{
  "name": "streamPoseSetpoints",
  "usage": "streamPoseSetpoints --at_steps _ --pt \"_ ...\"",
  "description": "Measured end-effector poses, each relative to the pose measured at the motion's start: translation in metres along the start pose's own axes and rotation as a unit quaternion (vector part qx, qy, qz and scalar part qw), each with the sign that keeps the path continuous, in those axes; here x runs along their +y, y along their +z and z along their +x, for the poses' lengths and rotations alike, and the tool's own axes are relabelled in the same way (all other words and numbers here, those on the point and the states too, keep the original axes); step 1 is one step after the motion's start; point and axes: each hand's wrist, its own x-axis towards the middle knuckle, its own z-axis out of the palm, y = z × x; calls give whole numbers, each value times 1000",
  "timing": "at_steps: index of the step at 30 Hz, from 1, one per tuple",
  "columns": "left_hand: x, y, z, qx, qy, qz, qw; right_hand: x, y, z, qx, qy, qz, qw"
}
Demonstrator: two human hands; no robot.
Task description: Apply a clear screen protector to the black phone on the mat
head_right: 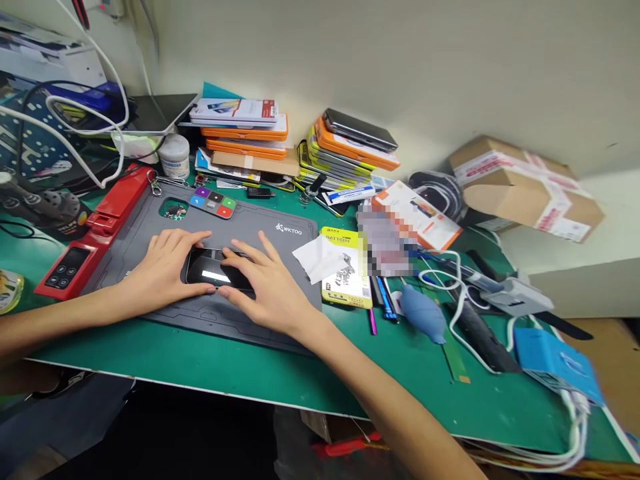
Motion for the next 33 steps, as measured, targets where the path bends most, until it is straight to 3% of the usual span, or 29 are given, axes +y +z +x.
streamPoseSetpoints --at_steps 5,10,16,19,22,25,33 --pt "-4 1 0 9 23 3 1000 -9 9 20 -24 -37 -11 999" --pt "-3 0 1 2 14 9 1000 15 -10 8 -56 -40 5 998" --pt "1 -2 -4 -6 48 47 998 51 -25 -30 78 68 52 993" --pt "1 -2 -8 0 79 74 994 50 -19 -36 134 75 43 987" --pt "1 -2 -9 6 114 69 991 45 -14 -36 153 69 27 986" --pt "-2 -3 -7 2 132 23 991 46 -15 -37 126 60 13 990" --pt "-11 -1 2 14 97 -8 995 43 -26 -46 11 -28 -89 996"
